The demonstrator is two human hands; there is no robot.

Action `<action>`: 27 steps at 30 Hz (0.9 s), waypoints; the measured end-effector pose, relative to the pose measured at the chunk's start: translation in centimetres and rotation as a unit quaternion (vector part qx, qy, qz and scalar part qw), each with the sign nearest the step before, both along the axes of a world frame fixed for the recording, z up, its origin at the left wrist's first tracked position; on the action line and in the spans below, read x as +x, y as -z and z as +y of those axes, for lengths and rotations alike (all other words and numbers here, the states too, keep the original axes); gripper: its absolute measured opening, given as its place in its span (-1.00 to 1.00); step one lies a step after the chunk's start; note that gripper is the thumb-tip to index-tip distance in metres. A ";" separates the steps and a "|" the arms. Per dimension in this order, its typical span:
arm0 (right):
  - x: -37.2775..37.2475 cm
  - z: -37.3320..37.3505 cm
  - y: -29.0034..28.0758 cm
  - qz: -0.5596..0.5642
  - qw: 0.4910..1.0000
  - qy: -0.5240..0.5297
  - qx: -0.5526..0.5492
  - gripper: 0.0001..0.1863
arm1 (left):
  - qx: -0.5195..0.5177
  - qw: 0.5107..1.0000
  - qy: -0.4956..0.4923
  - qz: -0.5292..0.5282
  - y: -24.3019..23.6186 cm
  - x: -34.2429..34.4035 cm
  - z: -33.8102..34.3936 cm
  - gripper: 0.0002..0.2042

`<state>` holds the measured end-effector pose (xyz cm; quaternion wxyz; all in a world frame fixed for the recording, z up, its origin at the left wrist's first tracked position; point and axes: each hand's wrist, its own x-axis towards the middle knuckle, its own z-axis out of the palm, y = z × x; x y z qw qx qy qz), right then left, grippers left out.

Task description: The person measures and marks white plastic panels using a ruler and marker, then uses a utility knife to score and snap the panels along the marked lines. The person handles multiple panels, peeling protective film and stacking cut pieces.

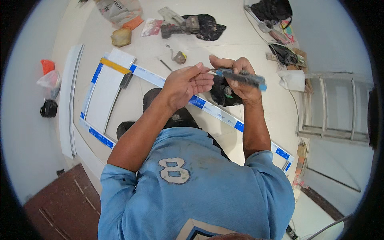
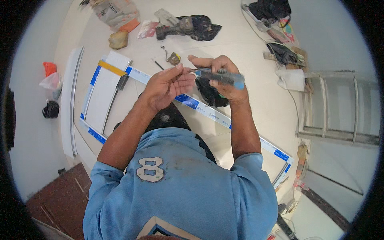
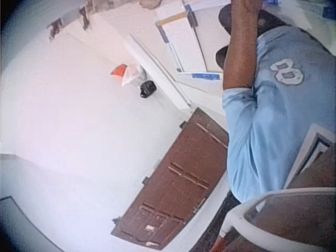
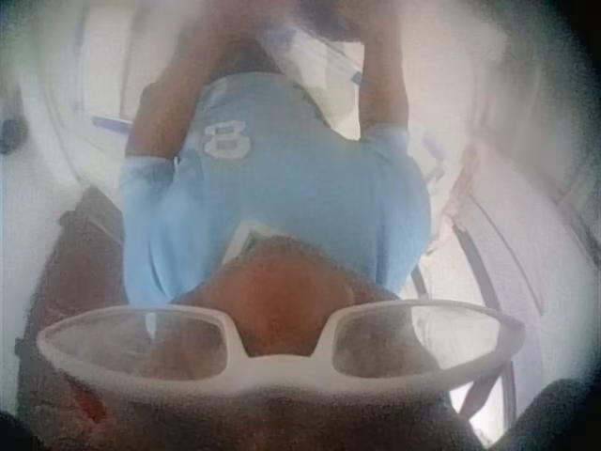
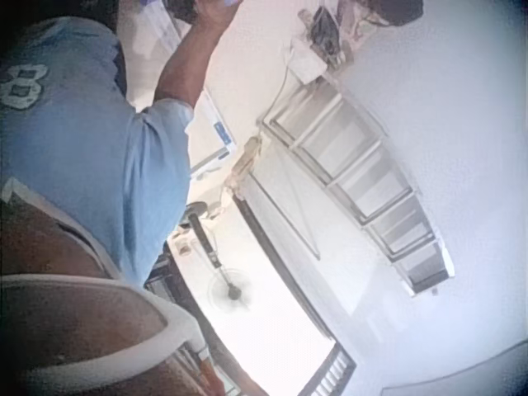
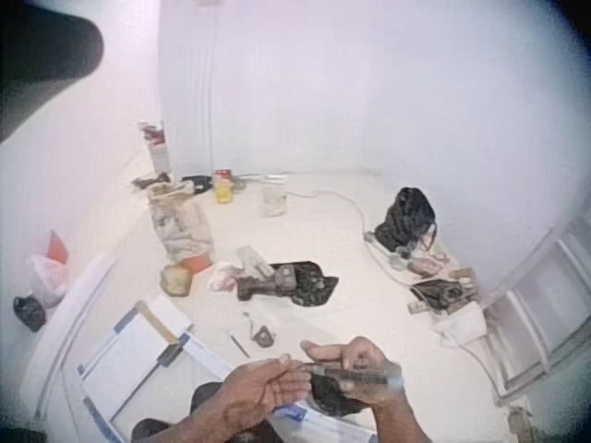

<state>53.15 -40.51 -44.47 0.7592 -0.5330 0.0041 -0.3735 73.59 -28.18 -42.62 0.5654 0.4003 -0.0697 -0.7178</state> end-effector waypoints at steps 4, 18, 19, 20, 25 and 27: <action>2.0 0.9 -0.7 0.055 0.995 -0.076 -0.031 -0.71 | -0.028 0.999 -0.035 -0.023 -0.7 1.9 1.5 -0.73; 7.5 4.6 -1.7 0.152 0.986 -0.001 -0.071 -0.55 | -0.109 0.987 -0.074 -0.097 -0.6 4.6 5.6 -0.75; 8.0 5.1 -1.4 0.217 0.976 -0.010 0.005 -0.56 | -0.103 0.984 -0.100 -0.107 0.0 5.0 5.9 -0.75; 8.5 5.7 -1.1 0.284 0.955 -0.021 0.082 -0.57 | -0.097 0.980 -0.127 -0.118 0.7 5.6 6.3 -0.75; 13.0 8.7 3.1 0.443 0.877 -0.156 0.104 -0.63 | -0.006 0.971 -0.117 -0.207 6.1 9.1 7.9 -0.64; 15.6 8.6 5.7 0.462 0.868 -0.152 0.102 -0.74 | 0.010 0.968 -0.148 -0.203 9.0 11.8 9.1 -0.63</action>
